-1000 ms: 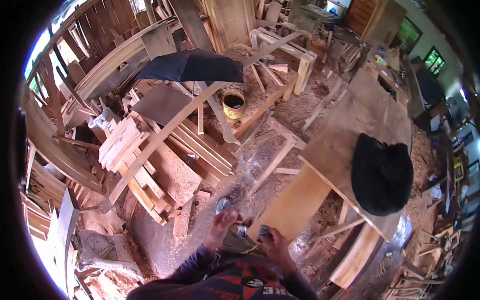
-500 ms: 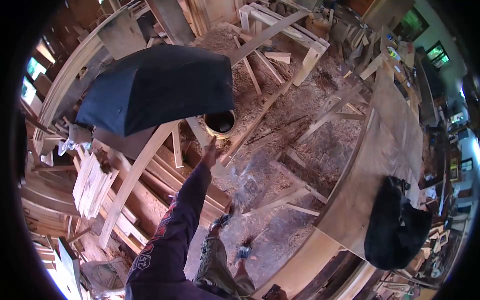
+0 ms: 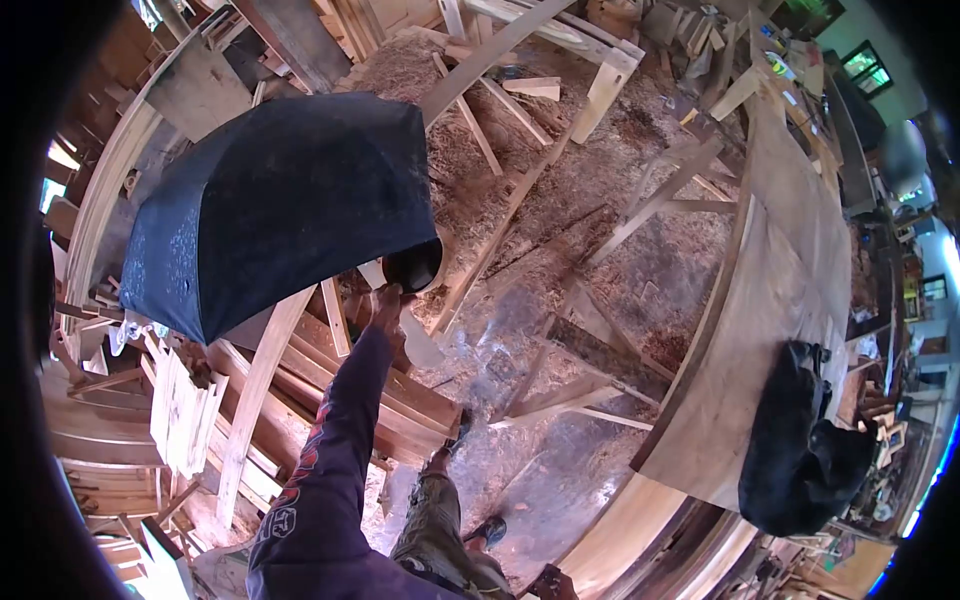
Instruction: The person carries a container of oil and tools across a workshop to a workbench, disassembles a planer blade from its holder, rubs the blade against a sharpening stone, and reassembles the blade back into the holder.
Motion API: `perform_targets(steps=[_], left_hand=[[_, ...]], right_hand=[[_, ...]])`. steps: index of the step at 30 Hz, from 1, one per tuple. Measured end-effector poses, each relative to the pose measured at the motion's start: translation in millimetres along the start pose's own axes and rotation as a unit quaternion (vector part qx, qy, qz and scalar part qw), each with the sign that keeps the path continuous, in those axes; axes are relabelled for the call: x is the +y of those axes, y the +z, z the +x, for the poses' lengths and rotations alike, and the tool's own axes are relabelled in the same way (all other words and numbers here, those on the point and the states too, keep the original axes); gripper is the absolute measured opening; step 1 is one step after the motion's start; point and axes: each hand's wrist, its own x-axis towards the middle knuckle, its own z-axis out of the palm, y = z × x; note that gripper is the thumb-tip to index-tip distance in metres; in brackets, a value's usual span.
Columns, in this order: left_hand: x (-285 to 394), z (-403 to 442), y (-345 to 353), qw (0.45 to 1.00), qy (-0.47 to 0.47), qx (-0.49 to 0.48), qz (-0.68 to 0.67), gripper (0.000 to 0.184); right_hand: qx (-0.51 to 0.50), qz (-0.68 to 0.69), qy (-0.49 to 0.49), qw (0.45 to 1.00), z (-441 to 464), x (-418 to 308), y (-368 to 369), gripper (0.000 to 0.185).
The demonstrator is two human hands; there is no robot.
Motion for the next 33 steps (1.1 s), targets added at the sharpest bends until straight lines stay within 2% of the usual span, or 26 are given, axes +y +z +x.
perform_targets(steps=[2,3,4,5,6,7,8,10,11,12,14,17,20,22,23,24,26,27,29,30,32,33], left_hand=[[-6,-13,-12,0.999,0.037,0.023,0.033,0.024],[-8,-19,-17,0.999,0.036,0.020,0.034,0.024],[-11,-25,-20,0.999,0.050,0.002,0.023,0.024],[-13,-32,-26,0.998,0.062,-0.016,0.013,0.024],[-14,-38,-34,0.997,0.074,-0.033,0.005,0.025],[-14,-42,-43,0.994,0.070,-0.061,0.051,0.027],[-9,-54,-44,0.994,0.070,-0.064,0.058,0.027],[0,-81,-46,0.987,0.055,-0.088,0.120,0.027],[-3,-83,-59,0.984,0.025,-0.153,0.090,0.023],[-5,-95,-65,0.982,0.020,-0.156,0.100,0.023],[-6,-125,-68,0.978,-0.041,-0.149,0.137,0.011],[23,-203,-51,0.963,-0.046,-0.195,0.180,0.018],[36,-264,-51,0.946,-0.067,-0.254,0.192,0.026],[49,-306,-44,0.925,-0.103,-0.285,0.229,0.027],[50,-327,-48,0.921,-0.100,-0.318,0.200,0.031],[41,-332,-64,0.888,-0.060,-0.389,0.238,0.036],[58,-392,-44,0.911,-0.147,-0.303,0.240,0.042],[63,-415,-39,0.903,-0.152,-0.312,0.252,0.044],[67,-457,-32,0.891,-0.153,-0.351,0.245,0.047],[72,-481,-29,0.890,-0.159,-0.353,0.241,0.046],[63,-509,-32,0.870,-0.176,-0.390,0.246,0.048],[61,-524,-36,0.868,-0.174,-0.391,0.253,0.048]], right_hand=[[-0.006,0.048,-0.025,0.999,1,-15,0,0.024],[0.017,0.103,-0.088,0.991,9,70,-4,0.026],[0.021,0.104,-0.087,0.990,7,64,-11,0.026],[-0.016,0.277,0.019,0.960,4,46,-17,0.026],[-0.052,0.440,0.125,0.888,-1,12,-19,0.027],[-0.005,0.155,0.115,0.981,-13,-22,-14,0.028],[0.027,0.222,0.104,0.969,-18,7,-9,0.027],[-0.021,0.196,0.027,0.980,-22,57,-16,0.028],[-0.076,0.197,0.015,0.977,-22,82,-23,0.031],[-0.042,-0.087,0.075,0.993,-36,6,-20,0.041],[0.017,-0.122,0.048,0.991,-35,-93,-5,0.027],[0.028,-0.082,0.045,0.995,-46,-108,-1,0.027],[0.029,-0.047,0.038,0.998,-60,-76,-5,0.019],[0.048,0.213,0.079,0.973,-75,-45,0,0.014],[0.048,0.292,0.119,0.948,-80,-73,-4,0.013],[0.058,0.351,0.114,0.928,-85,-52,0,0.014],[0.064,0.510,0.091,0.853,-97,-43,2,0.012],[0.057,0.513,0.091,0.852,-102,-51,2,0.012],[0.098,0.637,0.064,0.762,-110,-74,-2,0.014],[0.095,0.641,0.061,0.760,-110,-69,-6,0.014],[0.122,0.639,0.126,0.748,-108,-54,-15,0.010],[0.125,0.603,0.101,0.782,-105,-50,-17,0.009]])
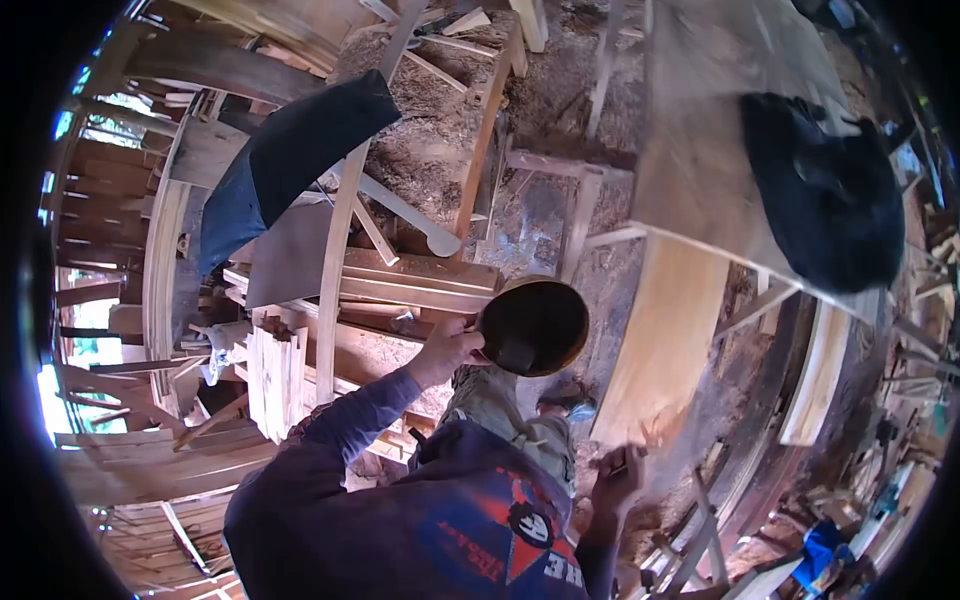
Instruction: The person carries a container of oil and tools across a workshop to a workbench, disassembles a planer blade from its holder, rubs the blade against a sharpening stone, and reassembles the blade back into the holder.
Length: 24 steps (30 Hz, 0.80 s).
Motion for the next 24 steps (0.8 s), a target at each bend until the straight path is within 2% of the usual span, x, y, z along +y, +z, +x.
perform_targets(steps=[1,2,3,4,5,9,11,12,15,17,20,24], left_hand=[[-2,-10,14,1.000,0.006,0.008,0.019,0.047],[-5,-13,33,0.999,0.010,0.004,0.039,0.045],[-9,-19,41,0.994,-0.006,-0.013,0.104,0.043],[-16,-23,56,0.998,-0.020,-0.023,0.062,0.040],[-20,-27,71,0.999,-0.037,-0.029,0.021,0.038],[-27,-35,113,0.989,-0.071,-0.080,0.099,0.038],[-29,-40,139,0.986,-0.073,-0.100,0.114,0.036],[-30,-42,151,0.985,-0.076,-0.109,0.112,0.035],[-44,-32,174,0.980,-0.074,-0.140,0.123,0.033],[-53,-22,187,0.975,-0.071,-0.160,0.138,0.033],[-58,-8,207,0.966,-0.085,-0.183,0.163,0.033],[-58,4,225,0.960,-0.086,-0.181,0.195,0.029]], right_hand=[[-0.003,-0.061,-0.016,0.998,17,10,-26,0.012],[0.060,-0.153,-0.042,0.986,20,6,-15,0.016],[0.062,-0.215,-0.045,0.974,18,-8,-3,0.019],[0.043,-0.244,-0.063,0.967,16,-20,4,0.020],[0.031,-0.226,-0.059,0.972,16,-27,5,0.028],[0.008,-0.286,-0.096,0.953,5,-56,4,0.046],[-0.018,-0.318,-0.146,0.937,6,-59,-6,0.043],[-0.012,-0.290,-0.161,0.943,-1,-62,-8,0.040],[0.010,-0.300,-0.178,0.937,4,-65,-43,0.040],[0.030,-0.300,-0.158,0.940,-1,-75,-51,0.040],[0.056,-0.319,-0.208,0.923,8,-71,-71,0.040],[0.041,-0.336,-0.216,0.916,17,-78,-85,0.037]])
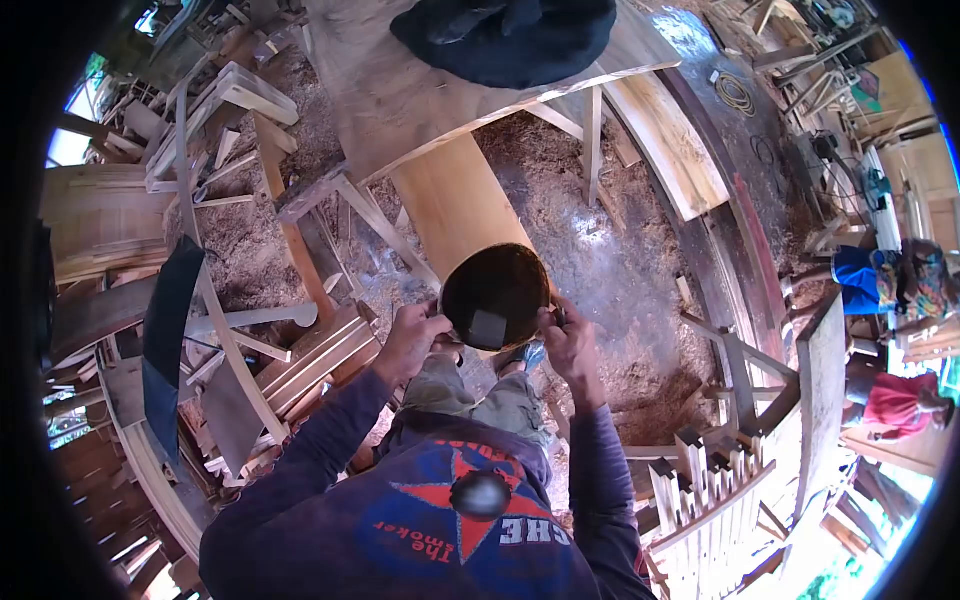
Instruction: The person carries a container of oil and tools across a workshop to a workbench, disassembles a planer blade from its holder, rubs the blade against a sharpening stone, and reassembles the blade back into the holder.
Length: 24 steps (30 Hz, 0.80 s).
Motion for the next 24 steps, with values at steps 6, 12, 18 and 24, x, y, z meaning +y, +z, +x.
perform_targets(steps=[6,12,18,24], left_hand=[[6,20,-10,0.995,0.014,-0.040,0.093,0.030],[22,3,-5,0.907,0.163,-0.040,0.386,0.095],[42,1,31,0.705,0.277,0.000,0.653,0.135],[76,27,31,0.652,0.343,-0.019,0.676,0.125]], right_hand=[[-0.034,0.009,-0.033,0.999,11,-9,-2,0.038],[-0.019,0.030,0.002,0.999,7,-2,-1,0.038],[-0.005,0.047,0.019,0.999,9,9,3,0.038],[-0.014,0.078,0.028,0.996,7,5,-3,0.037]])
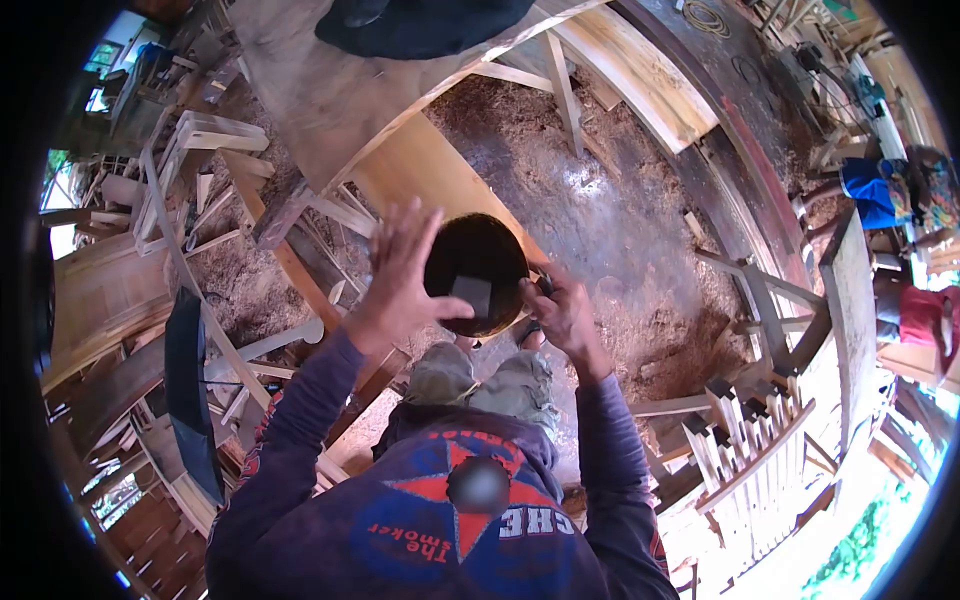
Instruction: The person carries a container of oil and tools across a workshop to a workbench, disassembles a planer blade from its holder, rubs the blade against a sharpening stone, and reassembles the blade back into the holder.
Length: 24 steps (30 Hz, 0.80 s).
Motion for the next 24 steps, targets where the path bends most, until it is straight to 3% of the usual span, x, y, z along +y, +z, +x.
perform_targets(steps=[4,7,8,14,18,24], left_hand=[[-19,26,-11,0.996,0.011,0.090,0.012,0.104],[-31,46,-9,0.995,0.017,0.100,-0.005,0.097],[-33,50,-9,0.991,0.039,0.131,-0.006,0.087],[-42,69,-6,0.985,0.052,0.142,-0.082,0.070],[-41,69,-6,0.980,0.019,0.114,-0.161,0.070],[-36,57,0,0.970,0.034,0.170,-0.172,0.063]], right_hand=[[-0.001,-0.001,-0.012,1.000,3,8,2,0.037],[0.000,0.007,-0.014,1.000,3,8,3,0.036],[-0.001,0.010,-0.010,1.000,2,7,2,0.036],[-0.006,0.001,0.000,1.000,2,6,2,0.042],[0.004,0.005,0.013,1.000,3,3,4,0.041],[0.001,-0.006,0.024,1.000,7,3,0,0.043]])
